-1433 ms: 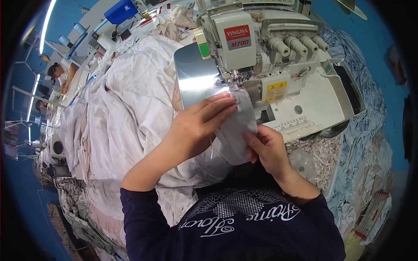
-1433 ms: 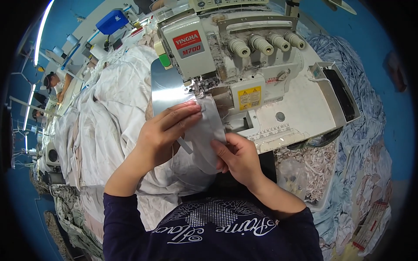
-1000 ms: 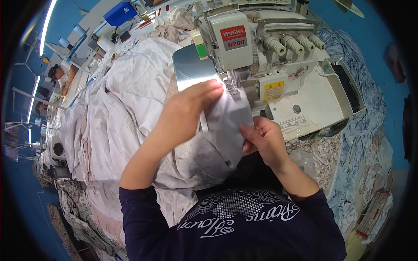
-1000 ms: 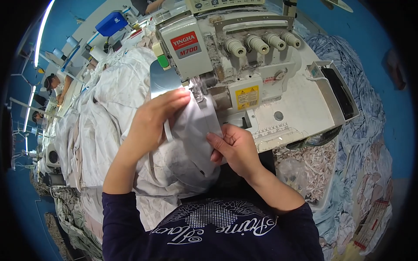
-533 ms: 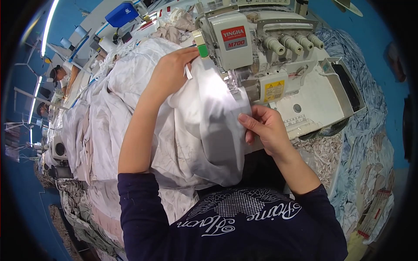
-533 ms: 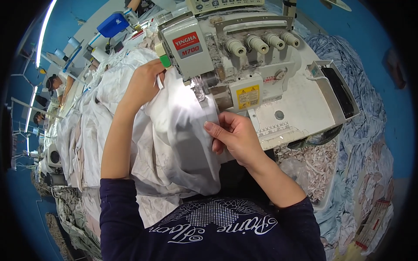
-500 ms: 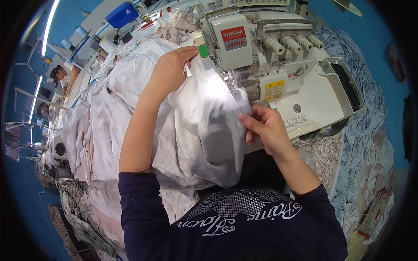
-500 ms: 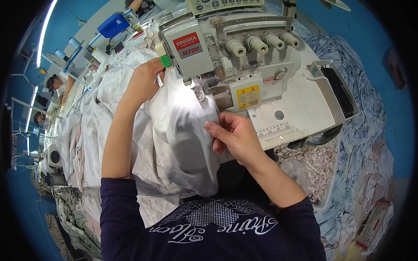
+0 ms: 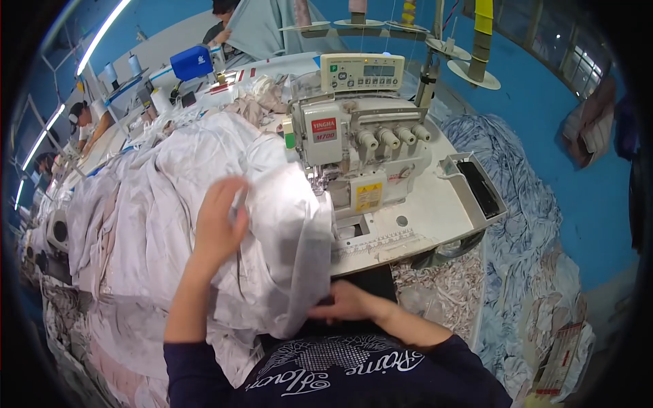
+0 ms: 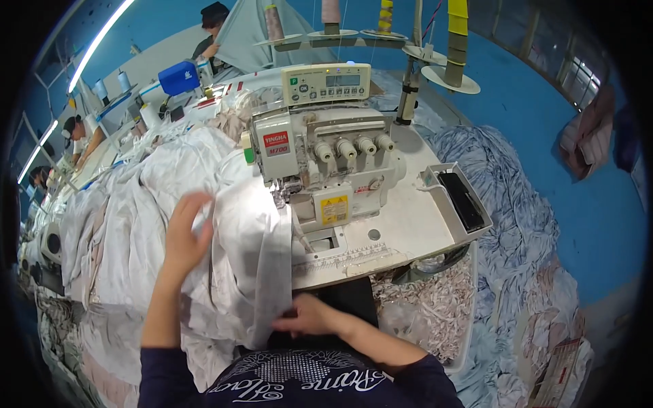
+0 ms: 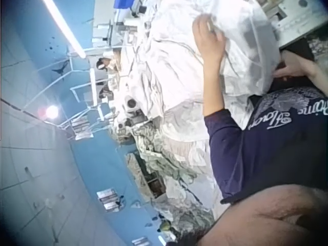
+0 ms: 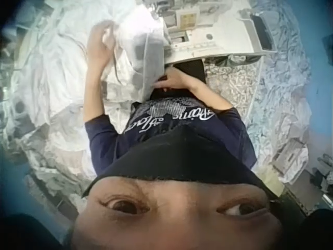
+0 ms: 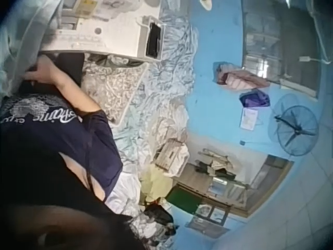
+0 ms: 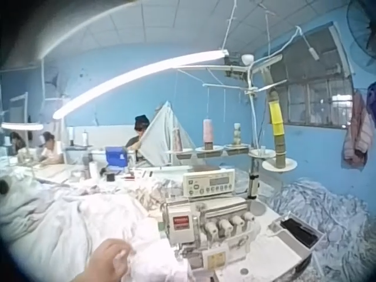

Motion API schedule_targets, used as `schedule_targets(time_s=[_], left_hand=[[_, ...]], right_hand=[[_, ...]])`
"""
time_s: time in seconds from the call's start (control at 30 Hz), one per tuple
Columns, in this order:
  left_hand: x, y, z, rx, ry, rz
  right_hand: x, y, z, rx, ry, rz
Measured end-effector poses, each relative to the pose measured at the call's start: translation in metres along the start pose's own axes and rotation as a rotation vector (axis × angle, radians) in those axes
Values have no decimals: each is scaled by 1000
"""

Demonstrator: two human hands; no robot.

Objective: Sewing pieces of white fabric together using an industrial sewing machine to create pillow casings.

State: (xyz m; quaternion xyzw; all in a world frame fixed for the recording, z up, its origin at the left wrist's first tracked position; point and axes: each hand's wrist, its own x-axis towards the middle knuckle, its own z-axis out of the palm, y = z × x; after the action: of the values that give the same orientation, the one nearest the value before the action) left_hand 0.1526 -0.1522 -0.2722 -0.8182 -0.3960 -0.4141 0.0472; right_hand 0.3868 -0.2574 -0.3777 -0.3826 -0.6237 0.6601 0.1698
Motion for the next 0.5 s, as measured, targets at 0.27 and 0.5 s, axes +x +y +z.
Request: schedule_targets(time_s=[0.27, 0.5], left_hand=[[-250, 84, 18, -180, -542, -659], [-274, 57, -36, 485, 303, -777]], right_hand=[[64, 88, 74, -128, -206, -205], [63, -89, 61, -170, -33, -794]])
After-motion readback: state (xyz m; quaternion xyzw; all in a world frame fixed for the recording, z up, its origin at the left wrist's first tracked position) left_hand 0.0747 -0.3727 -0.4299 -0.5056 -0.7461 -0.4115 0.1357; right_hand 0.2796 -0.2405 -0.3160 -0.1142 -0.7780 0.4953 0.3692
